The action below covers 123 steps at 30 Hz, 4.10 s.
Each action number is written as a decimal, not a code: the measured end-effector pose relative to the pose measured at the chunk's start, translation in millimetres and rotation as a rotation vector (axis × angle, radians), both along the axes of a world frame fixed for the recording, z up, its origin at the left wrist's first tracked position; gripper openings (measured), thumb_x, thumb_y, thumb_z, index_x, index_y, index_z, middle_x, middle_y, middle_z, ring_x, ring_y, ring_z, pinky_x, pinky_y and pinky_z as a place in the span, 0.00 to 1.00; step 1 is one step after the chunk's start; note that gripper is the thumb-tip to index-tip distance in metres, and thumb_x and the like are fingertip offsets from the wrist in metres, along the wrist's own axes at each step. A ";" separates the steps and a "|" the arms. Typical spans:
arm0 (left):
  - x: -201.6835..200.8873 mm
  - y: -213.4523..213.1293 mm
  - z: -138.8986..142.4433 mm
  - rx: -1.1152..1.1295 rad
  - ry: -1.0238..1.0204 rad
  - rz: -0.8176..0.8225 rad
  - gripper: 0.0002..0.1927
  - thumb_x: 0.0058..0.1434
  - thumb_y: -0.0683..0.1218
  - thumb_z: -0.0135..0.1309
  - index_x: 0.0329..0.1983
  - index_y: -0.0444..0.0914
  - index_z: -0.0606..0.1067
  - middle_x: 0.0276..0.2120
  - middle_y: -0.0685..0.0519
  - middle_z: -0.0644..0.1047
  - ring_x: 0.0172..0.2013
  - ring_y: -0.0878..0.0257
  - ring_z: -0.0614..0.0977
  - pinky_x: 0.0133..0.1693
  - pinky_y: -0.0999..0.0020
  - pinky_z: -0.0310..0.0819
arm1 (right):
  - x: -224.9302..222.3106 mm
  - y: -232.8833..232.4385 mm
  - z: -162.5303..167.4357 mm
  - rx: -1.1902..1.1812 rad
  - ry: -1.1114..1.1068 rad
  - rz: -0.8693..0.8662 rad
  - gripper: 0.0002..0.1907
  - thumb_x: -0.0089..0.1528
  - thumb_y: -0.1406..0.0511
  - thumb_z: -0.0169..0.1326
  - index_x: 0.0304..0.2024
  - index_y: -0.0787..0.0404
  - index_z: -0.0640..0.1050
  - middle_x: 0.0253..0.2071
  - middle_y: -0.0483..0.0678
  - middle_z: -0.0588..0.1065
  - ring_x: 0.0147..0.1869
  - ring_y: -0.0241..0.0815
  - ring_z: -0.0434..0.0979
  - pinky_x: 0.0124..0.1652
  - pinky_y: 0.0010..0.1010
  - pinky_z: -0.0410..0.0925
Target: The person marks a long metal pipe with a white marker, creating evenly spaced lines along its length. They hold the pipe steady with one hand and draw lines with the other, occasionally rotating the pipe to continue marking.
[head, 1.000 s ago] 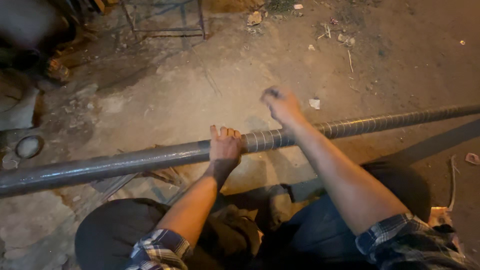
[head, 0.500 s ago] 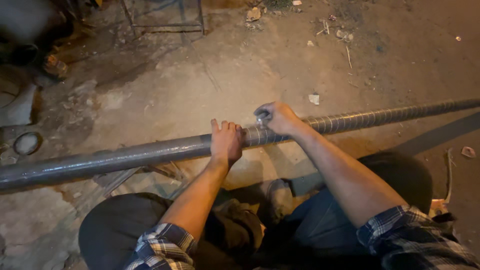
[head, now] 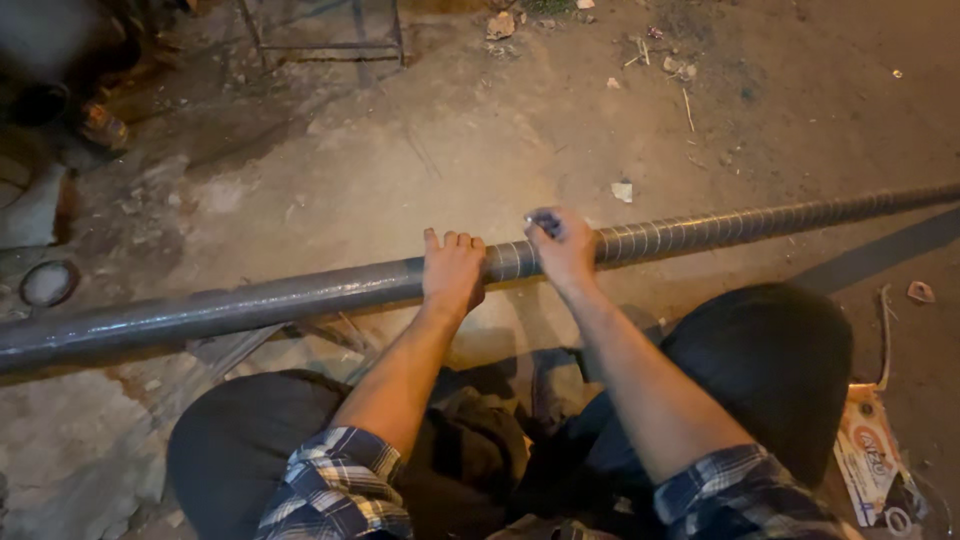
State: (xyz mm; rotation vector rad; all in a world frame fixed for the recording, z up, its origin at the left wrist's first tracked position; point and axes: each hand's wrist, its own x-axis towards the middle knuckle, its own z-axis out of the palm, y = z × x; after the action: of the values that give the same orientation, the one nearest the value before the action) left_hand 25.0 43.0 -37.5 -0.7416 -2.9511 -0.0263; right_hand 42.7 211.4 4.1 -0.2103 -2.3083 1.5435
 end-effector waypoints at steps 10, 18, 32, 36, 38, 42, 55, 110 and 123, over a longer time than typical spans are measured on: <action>-2.5 -3.1 9.8 -0.025 -0.014 -0.034 0.22 0.49 0.46 0.62 0.49 0.42 0.76 0.45 0.50 0.80 0.52 0.54 0.78 0.63 0.35 0.54 | 24.1 -3.0 -7.8 0.222 0.042 0.237 0.07 0.57 0.69 0.62 0.38 0.60 0.80 0.27 0.45 0.78 0.30 0.31 0.77 0.35 0.26 0.72; 2.3 -7.4 8.5 -0.058 0.044 -0.051 0.21 0.52 0.45 0.60 0.51 0.44 0.76 0.45 0.51 0.80 0.51 0.54 0.79 0.62 0.36 0.55 | 21.2 -3.1 -21.0 0.341 0.038 0.243 0.07 0.55 0.69 0.60 0.36 0.61 0.79 0.28 0.50 0.79 0.31 0.38 0.80 0.35 0.31 0.73; -8.2 -25.8 9.6 0.068 -0.173 0.006 0.15 0.61 0.44 0.56 0.52 0.41 0.74 0.40 0.44 0.83 0.44 0.47 0.85 0.47 0.53 0.78 | 19.7 3.9 -28.8 0.541 0.196 0.278 0.05 0.58 0.67 0.62 0.37 0.60 0.81 0.34 0.54 0.77 0.40 0.55 0.79 0.43 0.42 0.72; -24.7 -31.7 37.3 0.033 -0.473 0.045 0.28 0.44 0.46 0.66 0.51 0.42 0.76 0.44 0.43 0.81 0.48 0.46 0.83 0.49 0.52 0.78 | 16.9 7.1 -29.6 0.613 0.178 0.295 0.05 0.59 0.67 0.61 0.37 0.61 0.81 0.34 0.55 0.77 0.40 0.57 0.79 0.43 0.44 0.72; -28.0 -31.4 46.5 0.009 -0.571 0.039 0.32 0.39 0.47 0.70 0.51 0.43 0.77 0.46 0.44 0.81 0.50 0.47 0.83 0.51 0.53 0.78 | 15.3 9.9 -30.1 0.644 0.212 0.304 0.06 0.59 0.67 0.61 0.38 0.61 0.81 0.35 0.56 0.78 0.42 0.58 0.79 0.44 0.45 0.71; -26.1 -29.0 49.9 0.020 -0.534 0.073 0.33 0.40 0.48 0.69 0.53 0.44 0.76 0.47 0.45 0.82 0.50 0.47 0.83 0.50 0.53 0.78 | 7.9 10.0 -32.2 0.671 0.176 0.322 0.06 0.59 0.67 0.60 0.39 0.60 0.81 0.35 0.57 0.79 0.42 0.59 0.79 0.44 0.47 0.71; -26.5 -30.2 40.9 0.020 -0.504 0.037 0.30 0.43 0.48 0.68 0.52 0.44 0.76 0.46 0.44 0.82 0.49 0.47 0.83 0.51 0.54 0.77 | -10.5 3.1 -35.7 0.743 0.046 0.319 0.04 0.58 0.67 0.59 0.36 0.58 0.81 0.31 0.59 0.78 0.39 0.62 0.79 0.41 0.50 0.72; -23.3 -29.7 46.7 0.017 -0.499 0.054 0.28 0.47 0.48 0.66 0.53 0.44 0.76 0.46 0.45 0.82 0.50 0.48 0.83 0.51 0.55 0.77 | -8.1 -1.8 -8.7 0.782 -0.070 0.431 0.07 0.58 0.68 0.56 0.38 0.57 0.83 0.34 0.58 0.80 0.40 0.60 0.81 0.44 0.48 0.72; -22.7 -30.1 44.5 0.041 -0.490 0.049 0.27 0.46 0.48 0.66 0.53 0.44 0.77 0.47 0.45 0.82 0.50 0.48 0.83 0.52 0.55 0.77 | -3.6 1.0 -14.3 0.813 -0.058 0.427 0.06 0.59 0.67 0.56 0.37 0.58 0.83 0.33 0.59 0.79 0.40 0.61 0.80 0.44 0.49 0.72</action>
State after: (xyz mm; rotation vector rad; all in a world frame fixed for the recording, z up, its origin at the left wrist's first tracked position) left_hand 2.3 13.0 7.0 -0.7472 -3.4137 -0.3061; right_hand 39.1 212.5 -10.2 0.4740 -2.9346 0.6172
